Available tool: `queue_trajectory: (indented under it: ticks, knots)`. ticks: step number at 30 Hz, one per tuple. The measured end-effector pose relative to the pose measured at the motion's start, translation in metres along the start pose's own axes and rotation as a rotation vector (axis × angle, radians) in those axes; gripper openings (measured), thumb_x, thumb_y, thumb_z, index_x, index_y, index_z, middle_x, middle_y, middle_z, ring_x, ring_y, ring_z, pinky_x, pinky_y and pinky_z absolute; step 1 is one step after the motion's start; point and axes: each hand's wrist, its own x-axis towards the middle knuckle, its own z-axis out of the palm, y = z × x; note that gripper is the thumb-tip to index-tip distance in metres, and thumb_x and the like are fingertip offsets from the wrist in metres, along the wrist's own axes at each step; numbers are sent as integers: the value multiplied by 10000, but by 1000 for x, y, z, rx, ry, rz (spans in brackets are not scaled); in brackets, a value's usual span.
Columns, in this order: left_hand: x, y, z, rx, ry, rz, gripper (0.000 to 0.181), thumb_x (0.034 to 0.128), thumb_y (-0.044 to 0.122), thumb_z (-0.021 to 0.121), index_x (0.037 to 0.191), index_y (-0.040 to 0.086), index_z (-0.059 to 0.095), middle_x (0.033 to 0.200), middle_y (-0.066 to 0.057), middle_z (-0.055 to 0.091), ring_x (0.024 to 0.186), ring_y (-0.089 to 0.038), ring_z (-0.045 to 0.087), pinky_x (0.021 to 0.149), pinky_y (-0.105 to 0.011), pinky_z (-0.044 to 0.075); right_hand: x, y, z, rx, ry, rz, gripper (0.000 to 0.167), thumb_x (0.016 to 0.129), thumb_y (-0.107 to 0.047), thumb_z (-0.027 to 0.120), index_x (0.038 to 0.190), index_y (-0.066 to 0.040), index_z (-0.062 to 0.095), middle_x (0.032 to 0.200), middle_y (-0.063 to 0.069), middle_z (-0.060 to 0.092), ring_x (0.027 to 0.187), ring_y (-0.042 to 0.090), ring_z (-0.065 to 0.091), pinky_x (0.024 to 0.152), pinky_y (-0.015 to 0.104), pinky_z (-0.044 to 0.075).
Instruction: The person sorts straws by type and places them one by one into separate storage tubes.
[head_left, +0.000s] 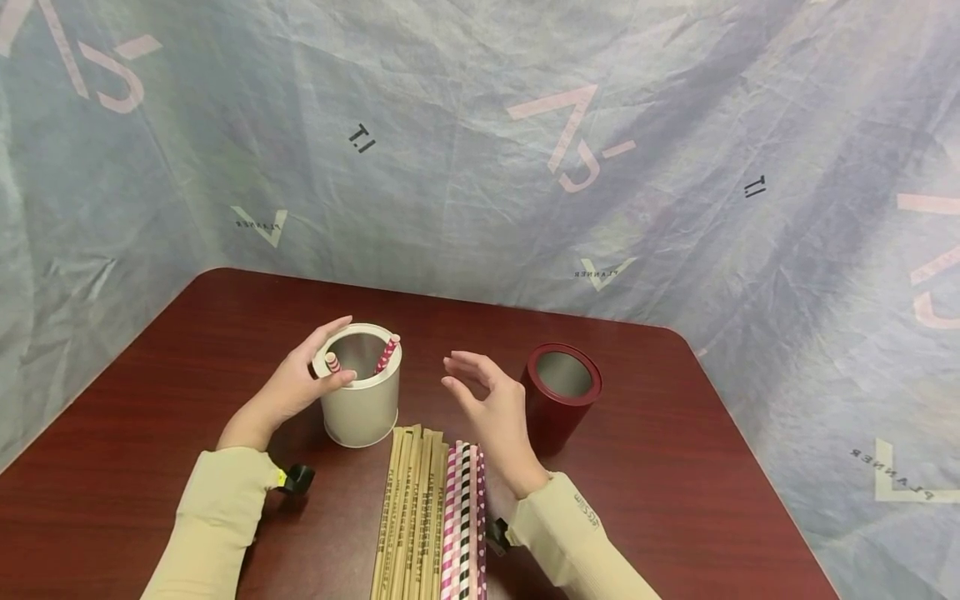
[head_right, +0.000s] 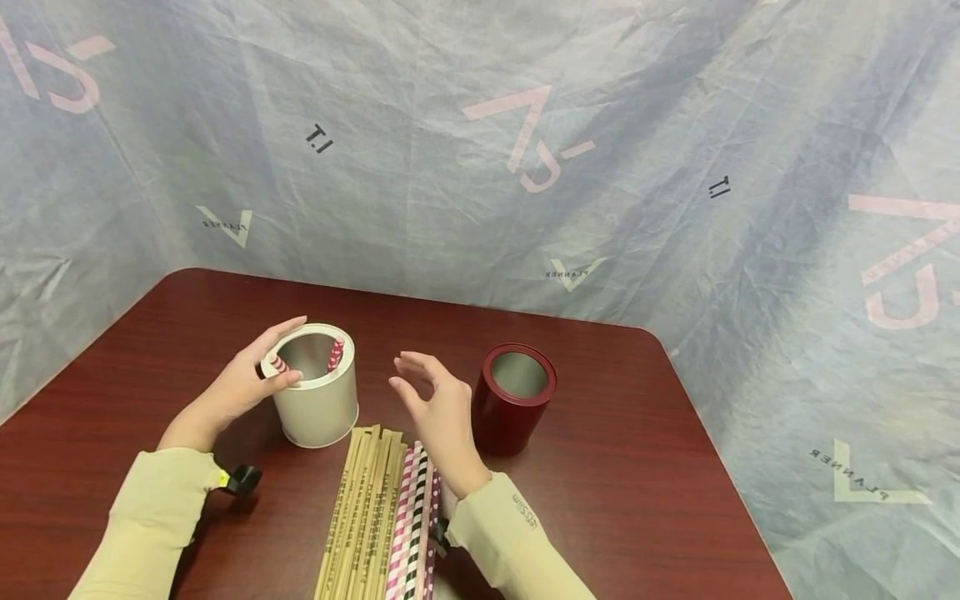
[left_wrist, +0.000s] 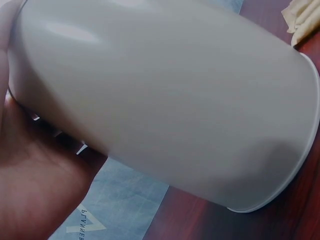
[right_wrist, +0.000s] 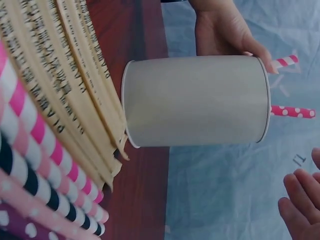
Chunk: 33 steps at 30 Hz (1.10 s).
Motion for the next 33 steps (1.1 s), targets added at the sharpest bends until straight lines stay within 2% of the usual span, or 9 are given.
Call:
queue_trajectory:
  ticks: [6,13,22,28,33]
  knots:
    - [1,2,0,-5,2,1,786,831,176,719,1506,121,319,1489,-189,399,1274,-328,405,1030,-555,343,-4,7,-6,-54,-10,36,345,864,-222,721,1203,-225,659,1116,-47,728,1048,119,675,861,383,551]
    - [0,3,0,-6,1,-2,778,835,175,717,1503,117,323,1485,-195,402,1274,-323,400,1041,-565,332,-8,14,-8,-69,-13,89,342,854,-195,732,1191,-193,672,1116,-14,730,1032,133,681,849,440,547]
    - [0,3,1,-7,-1,-4,776,838,172,716,1505,122,320,1478,-197,408,1278,-331,403,1041,-570,327,-11,19,-8,-123,-42,141,338,852,-209,736,1181,-161,676,1125,-4,729,1069,145,676,844,392,557]
    - [0,3,1,-6,4,-7,771,837,166,716,1502,124,326,1476,-194,415,1260,-325,409,1041,-553,330,-13,24,-12,-148,-102,171,316,857,-213,730,1160,-134,685,1103,37,733,1023,183,701,831,349,567]
    - [-1,3,1,1,5,-1,762,841,163,711,1499,117,329,1476,-196,415,1261,-320,411,1037,-550,332,-14,30,-15,-203,-192,199,306,862,-223,726,1136,-91,690,1075,78,736,964,227,719,815,364,571]
